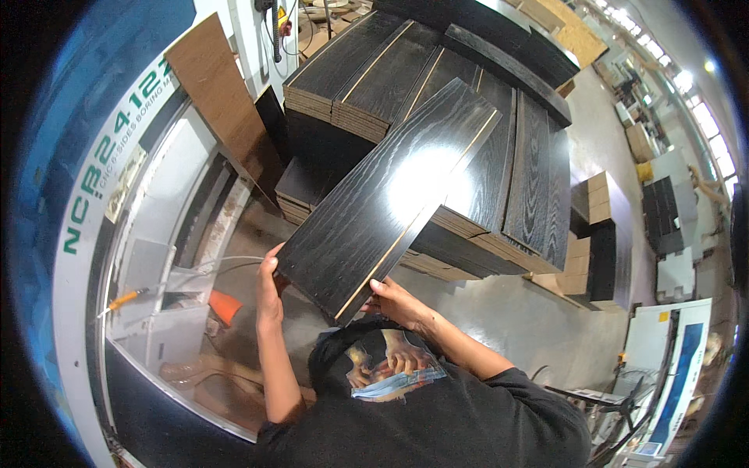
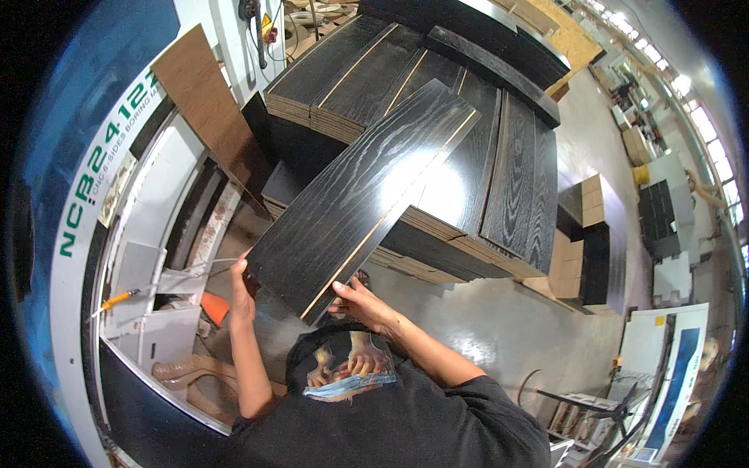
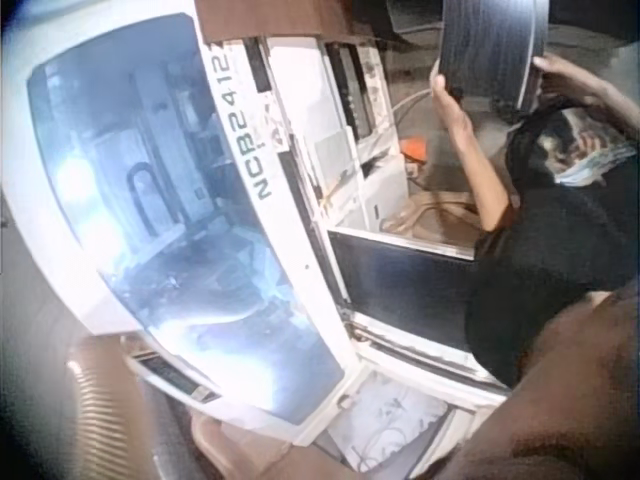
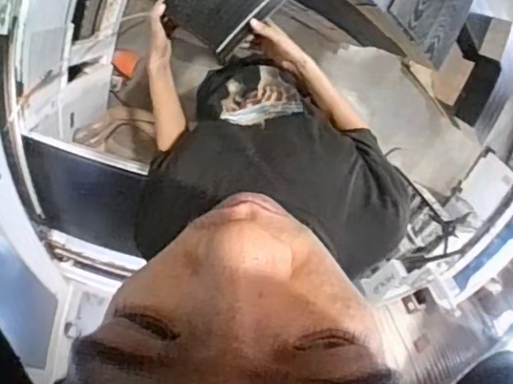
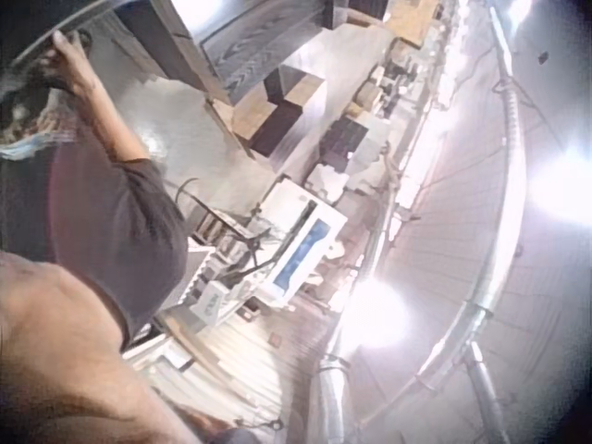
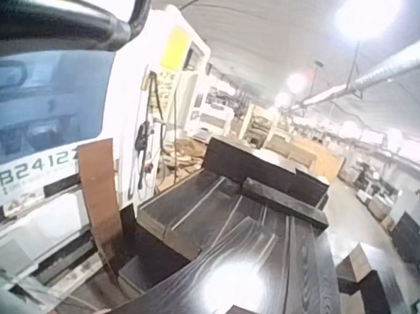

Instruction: The person picks up dark wood panels from a machine bed, uses a yellow hand tool to scrape the edges of the panels, and stacks the panels onto a pallet on the floor.

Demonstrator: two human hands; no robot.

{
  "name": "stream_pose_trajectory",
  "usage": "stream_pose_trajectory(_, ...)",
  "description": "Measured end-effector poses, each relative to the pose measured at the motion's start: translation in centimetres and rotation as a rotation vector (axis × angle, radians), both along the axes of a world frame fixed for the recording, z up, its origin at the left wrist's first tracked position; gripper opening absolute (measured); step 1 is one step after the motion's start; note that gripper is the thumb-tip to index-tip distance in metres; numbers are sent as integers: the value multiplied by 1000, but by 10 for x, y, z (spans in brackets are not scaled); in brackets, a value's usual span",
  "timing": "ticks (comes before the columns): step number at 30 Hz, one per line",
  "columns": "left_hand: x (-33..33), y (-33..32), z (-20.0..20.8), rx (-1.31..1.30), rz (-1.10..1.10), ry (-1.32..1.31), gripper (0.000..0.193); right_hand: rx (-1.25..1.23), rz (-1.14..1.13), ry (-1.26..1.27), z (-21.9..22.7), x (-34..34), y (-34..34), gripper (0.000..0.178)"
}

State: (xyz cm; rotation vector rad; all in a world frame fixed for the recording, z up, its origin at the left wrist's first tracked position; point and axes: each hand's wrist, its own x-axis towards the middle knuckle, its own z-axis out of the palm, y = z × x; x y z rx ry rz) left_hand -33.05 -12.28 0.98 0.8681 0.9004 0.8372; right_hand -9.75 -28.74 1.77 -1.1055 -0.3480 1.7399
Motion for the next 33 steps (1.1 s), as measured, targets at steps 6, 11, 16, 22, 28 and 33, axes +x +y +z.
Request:
stream_pose_trajectory(6,9,-19,21,-225,191,-20,91,23,-266,61,9,46,35,39)
stream_pose_trajectory(11,40,-28,34,-404,378,-107,67,-23,-456,81,-7,112,58,39)
stream_pose_trajectory(16,-2,-45,-18,-525,459,-111,62,-67,-556,41,0,135,53,33)
stream_pose_trajectory(22,-32,-72,-14,-507,511,-240,46,39,-391,46,11,111,40,66)
stream_pose_trajectory(28,-77,-133,52,-449,702,-292,33,-6,-352,-137,5,111,42,87)
stream_pose_trajectory(33,-108,-157,95,-205,898,99,42,-185,-232,-18,17,61,65,85)
